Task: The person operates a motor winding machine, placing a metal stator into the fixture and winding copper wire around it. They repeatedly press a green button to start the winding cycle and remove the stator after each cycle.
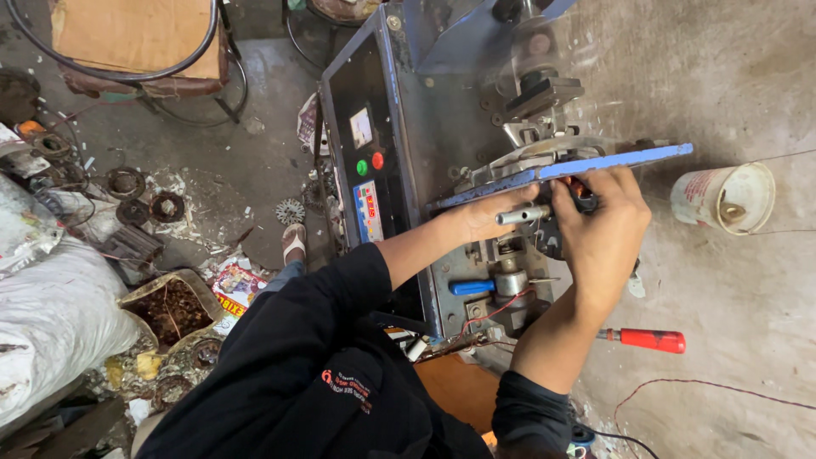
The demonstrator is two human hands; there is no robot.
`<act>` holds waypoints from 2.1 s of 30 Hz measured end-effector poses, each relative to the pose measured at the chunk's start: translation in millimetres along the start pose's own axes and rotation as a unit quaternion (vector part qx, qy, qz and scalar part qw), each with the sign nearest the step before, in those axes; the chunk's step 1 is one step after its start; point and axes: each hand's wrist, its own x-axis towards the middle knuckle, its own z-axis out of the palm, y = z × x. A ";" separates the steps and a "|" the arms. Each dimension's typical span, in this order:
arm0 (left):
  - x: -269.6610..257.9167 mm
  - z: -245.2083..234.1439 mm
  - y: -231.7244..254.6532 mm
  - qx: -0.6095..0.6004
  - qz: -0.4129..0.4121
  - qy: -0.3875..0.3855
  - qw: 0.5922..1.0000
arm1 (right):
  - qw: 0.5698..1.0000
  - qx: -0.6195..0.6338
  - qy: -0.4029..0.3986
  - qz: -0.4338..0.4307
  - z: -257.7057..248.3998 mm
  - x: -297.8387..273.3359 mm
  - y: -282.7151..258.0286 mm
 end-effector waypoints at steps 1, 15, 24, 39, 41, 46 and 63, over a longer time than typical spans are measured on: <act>2.0 1.1 -0.1 -0.006 -0.010 0.040 0.999 | 1.000 -0.002 0.000 -0.005 0.0 0.6 0.1; -11.7 27.3 16.6 0.038 0.000 -0.013 0.999 | 1.000 0.006 0.000 0.012 -0.5 1.2 -4.1; -11.7 18.8 12.5 0.049 -0.031 0.042 0.997 | 0.999 0.015 -0.004 0.031 -0.3 1.1 -3.2; -155.0 97.0 127.1 0.396 -0.180 -0.070 0.898 | 0.999 0.007 -0.021 0.048 -3.8 4.6 -10.7; -163.5 101.8 149.6 0.391 -0.148 -0.043 0.907 | 0.998 0.006 -0.022 0.060 -4.0 5.3 -10.8; -156.1 100.5 189.9 0.434 0.064 0.149 0.886 | 0.998 0.005 -0.023 0.060 -4.8 4.2 -13.1; 2.7 55.7 157.8 0.039 0.147 0.119 0.981 | 0.998 0.011 -0.006 0.054 -0.6 3.4 -7.0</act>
